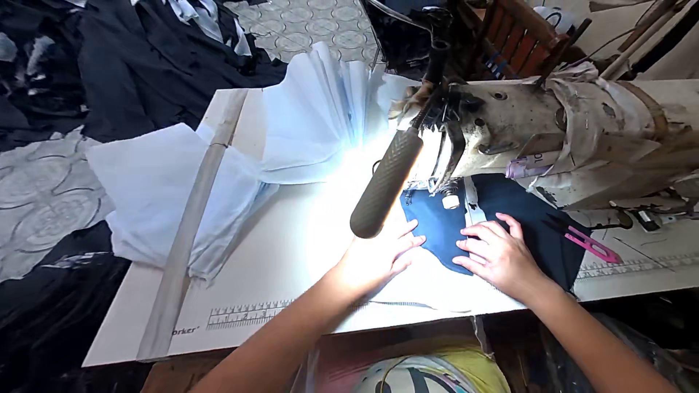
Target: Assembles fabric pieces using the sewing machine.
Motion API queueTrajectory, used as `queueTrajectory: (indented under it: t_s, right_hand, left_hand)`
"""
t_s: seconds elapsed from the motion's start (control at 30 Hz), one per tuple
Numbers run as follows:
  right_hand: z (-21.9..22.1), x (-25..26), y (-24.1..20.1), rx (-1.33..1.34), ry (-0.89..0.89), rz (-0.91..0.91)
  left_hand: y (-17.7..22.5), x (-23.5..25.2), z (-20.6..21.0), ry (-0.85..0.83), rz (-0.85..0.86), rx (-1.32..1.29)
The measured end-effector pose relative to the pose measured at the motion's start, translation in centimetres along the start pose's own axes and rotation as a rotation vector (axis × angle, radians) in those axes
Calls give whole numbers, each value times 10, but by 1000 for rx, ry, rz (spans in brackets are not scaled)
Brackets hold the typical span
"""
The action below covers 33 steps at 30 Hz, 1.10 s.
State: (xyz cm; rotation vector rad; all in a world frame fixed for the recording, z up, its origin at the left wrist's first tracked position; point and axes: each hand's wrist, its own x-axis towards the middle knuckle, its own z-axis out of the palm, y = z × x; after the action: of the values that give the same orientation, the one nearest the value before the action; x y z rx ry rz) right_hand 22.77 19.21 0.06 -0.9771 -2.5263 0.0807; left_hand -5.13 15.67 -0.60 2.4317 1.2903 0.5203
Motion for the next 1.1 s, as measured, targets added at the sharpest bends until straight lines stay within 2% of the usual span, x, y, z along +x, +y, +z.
queueTrajectory:
  t_s: [0.1, 0.17, 0.23, 0.33, 0.43, 0.57, 0.73, 0.87, 1.0, 1.07, 1.1]
  right_hand:
    - [2, 19, -1, 20, -49, 14]
    - [5, 27, -2, 49, -73, 37]
    - [8, 30, -2, 70, -81, 33]
    - [12, 23, -3, 107, -19, -56]
    - [16, 12, -3, 112, 39, -137]
    - [17, 16, -2, 122, 1, -160]
    - [18, 45, -7, 135, -128, -120]
    - [14, 72, -12, 134, -292, -10]
    - [18, 83, -14, 109, -246, 65]
    - [20, 84, -15, 24, -281, 128]
    - [22, 85, -13, 0, -311, 168]
  left_hand:
    - [-11, 18, -17, -38, -13, -15]
    - [-3, 28, -19, -37, -46, -19]
    - [21, 32, -7, 24, -23, 20]
    - [56, 19, 20, 212, 27, 167]
    - [66, 1, 37, 248, -59, 192]
    - [49, -7, 36, 276, -98, 204]
    - [16, -3, 9, 126, -202, 165]
    - [-16, 15, -12, -46, -241, 78]
    - [-45, 33, -8, 112, -199, 42]
    - [-48, 42, -10, 187, -214, 29]
    - [-43, 45, -18, 172, -257, 2]
